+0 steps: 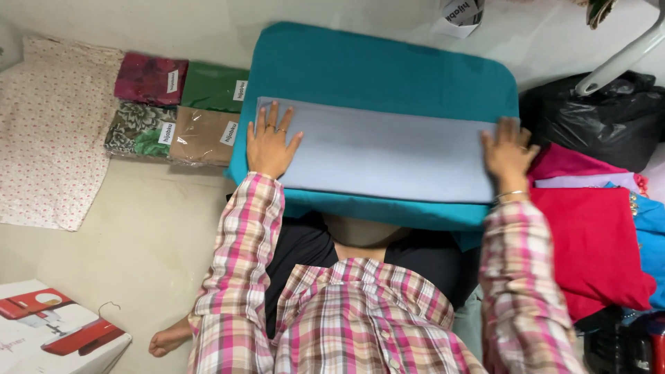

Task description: Using a lint roller to clean a piece of grey fabric and then folding it neatly.

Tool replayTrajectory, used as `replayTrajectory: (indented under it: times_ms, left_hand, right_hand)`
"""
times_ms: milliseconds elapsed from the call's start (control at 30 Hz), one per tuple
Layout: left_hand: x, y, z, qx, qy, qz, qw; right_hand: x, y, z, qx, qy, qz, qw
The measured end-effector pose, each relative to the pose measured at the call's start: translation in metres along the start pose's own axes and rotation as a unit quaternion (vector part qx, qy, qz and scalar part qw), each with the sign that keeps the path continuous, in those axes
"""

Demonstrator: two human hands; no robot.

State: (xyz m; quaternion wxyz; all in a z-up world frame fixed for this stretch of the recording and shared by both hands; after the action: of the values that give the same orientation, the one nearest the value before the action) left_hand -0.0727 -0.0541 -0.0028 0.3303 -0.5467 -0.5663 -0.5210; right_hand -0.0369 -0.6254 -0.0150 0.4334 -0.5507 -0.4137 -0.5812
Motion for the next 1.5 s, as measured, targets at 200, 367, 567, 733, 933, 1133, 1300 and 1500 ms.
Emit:
replayTrajectory:
  times_ms: [200, 367, 567, 733, 933, 1133, 1300, 1500]
  left_hand:
    - [-0.005, 0.0, -0.003, 0.008, 0.008, -0.01, 1.0]
    - [-0.005, -0.001, -0.002, 0.0, 0.01, -0.012, 1.0]
    - [-0.007, -0.006, 0.002, 0.005, 0.0, 0.0, 1.0]
    - [0.012, 0.003, -0.008, 0.025, 0.012, 0.044, 0.999]
    - [0.007, 0.003, -0.007, 0.02, 0.013, 0.028, 0.999]
    - [0.007, 0.0, 0.003, 0.01, -0.096, -0.071, 0.993]
    - [0.017, -0.008, 0.004, -0.004, -0.315, -0.131, 0.94]
    - [0.002, -0.008, 0.014, -0.022, -0.425, -0.187, 0.886]
  right_hand:
    - [0.024, 0.009, -0.062, 0.124, 0.121, -0.283, 0.943]
    - [0.03, -0.107, 0.109, 0.278, 0.152, -0.104, 0.943]
    - [0.012, -0.046, 0.023, 0.147, 0.022, -0.1, 0.984]
    - [0.043, 0.048, -0.118, -0.038, 0.322, -0.258, 0.91]
    - [0.112, 0.098, -0.098, 0.106, 0.35, -0.355, 0.861]
    - [0.1, 0.09, -0.115, -0.029, 0.172, -0.563, 0.808]
    - [0.149, -0.119, 0.1, 0.178, 0.332, -0.362, 0.853]
    - [0.1, -0.264, 0.275, 0.263, 0.117, 0.126, 0.949]
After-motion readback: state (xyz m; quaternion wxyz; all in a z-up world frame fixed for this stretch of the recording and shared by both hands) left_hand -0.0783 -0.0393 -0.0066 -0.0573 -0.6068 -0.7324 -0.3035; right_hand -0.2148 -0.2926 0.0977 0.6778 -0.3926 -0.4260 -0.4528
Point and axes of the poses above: each hand's wrist, its own y-axis towards the middle knuckle, its own x-axis out of the back of the hand, z = x × y, the point moved 2 cm from there along y, towards the middle knuckle, and after that the axes turned 5 degrees about -x, right-handed, at the moved point
